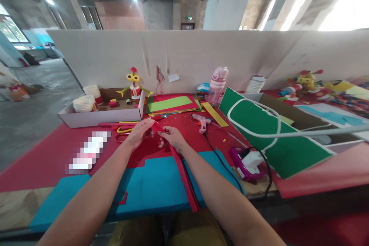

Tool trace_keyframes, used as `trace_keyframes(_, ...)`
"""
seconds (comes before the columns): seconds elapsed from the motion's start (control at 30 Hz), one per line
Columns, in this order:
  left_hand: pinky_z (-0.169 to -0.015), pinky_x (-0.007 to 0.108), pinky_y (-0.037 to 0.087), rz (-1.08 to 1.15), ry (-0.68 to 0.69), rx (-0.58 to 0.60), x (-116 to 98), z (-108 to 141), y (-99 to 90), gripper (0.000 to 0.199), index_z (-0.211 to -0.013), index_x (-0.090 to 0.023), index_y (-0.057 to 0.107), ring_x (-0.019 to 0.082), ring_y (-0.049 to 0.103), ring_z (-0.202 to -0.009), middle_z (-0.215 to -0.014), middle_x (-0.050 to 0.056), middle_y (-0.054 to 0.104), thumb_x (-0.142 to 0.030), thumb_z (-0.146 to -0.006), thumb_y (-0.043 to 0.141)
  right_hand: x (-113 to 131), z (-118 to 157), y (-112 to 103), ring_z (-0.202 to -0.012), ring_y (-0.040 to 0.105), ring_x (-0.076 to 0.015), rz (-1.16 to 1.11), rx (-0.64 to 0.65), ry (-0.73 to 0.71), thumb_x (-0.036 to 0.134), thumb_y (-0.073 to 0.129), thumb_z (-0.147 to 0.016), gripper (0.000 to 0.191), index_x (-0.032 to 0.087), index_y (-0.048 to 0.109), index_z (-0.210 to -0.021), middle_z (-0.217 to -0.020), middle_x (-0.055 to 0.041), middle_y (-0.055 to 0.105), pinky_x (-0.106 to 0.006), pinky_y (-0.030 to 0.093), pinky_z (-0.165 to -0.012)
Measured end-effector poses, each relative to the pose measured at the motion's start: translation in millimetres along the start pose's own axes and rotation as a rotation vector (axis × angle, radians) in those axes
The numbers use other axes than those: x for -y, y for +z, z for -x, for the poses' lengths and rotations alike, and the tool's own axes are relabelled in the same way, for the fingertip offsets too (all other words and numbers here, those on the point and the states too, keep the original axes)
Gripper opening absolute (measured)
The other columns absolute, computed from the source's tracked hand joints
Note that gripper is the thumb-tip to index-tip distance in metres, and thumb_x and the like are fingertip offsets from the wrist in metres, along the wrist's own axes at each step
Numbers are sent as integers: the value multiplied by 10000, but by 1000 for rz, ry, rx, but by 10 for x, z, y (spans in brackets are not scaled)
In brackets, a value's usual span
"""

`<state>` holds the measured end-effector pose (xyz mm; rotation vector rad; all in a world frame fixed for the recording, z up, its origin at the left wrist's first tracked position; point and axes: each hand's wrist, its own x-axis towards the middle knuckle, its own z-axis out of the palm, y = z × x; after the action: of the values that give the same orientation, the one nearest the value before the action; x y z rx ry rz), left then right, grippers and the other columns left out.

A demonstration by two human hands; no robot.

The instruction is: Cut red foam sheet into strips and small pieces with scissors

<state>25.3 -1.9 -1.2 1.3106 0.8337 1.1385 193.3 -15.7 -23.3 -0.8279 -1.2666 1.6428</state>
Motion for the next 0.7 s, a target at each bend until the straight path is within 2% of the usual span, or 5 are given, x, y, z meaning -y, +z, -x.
trace_keyframes(0.1,-585,224,421,-50,-1,-17,9,-6,1,316,-781,-151,614,86,519,-559,-663,-15,599,-392,-651,772,-14,-2,22,-408,555,-81,10,9,7,371,749,-717,302,153,587,-849,-544,59,584,-249,557,-495)
trace_keyframes(0.2,-598,236,418,-103,17,-41,13,-13,4,303,-702,-144,605,98,519,-566,-613,-13,587,-385,-636,777,33,7,37,-437,561,-93,-93,23,111,403,607,-855,259,145,580,-868,-602,11,625,-271,564,-506)
trace_keyframes(0.33,-590,238,401,-182,46,-42,-3,-16,12,282,-671,-134,647,100,499,-568,-595,-3,588,-393,-654,757,117,17,33,-435,531,-101,-237,74,277,455,312,-980,433,131,587,-894,-644,-43,632,-210,472,-386)
trace_keyframes(0.5,-580,233,401,-155,55,-15,-19,-11,29,295,-701,-139,653,98,493,-563,-599,-8,585,-408,-647,762,140,18,26,-340,361,-30,-229,141,281,280,422,-957,240,129,600,-902,-658,-10,595,-120,222,-266)
trace_keyframes(0.7,-581,233,421,-121,34,12,-7,-13,8,318,-717,-144,642,103,526,-559,-619,-4,597,-414,-624,783,166,33,10,-316,247,-13,-177,164,284,355,460,-947,274,147,559,-800,-546,50,482,-114,181,-269)
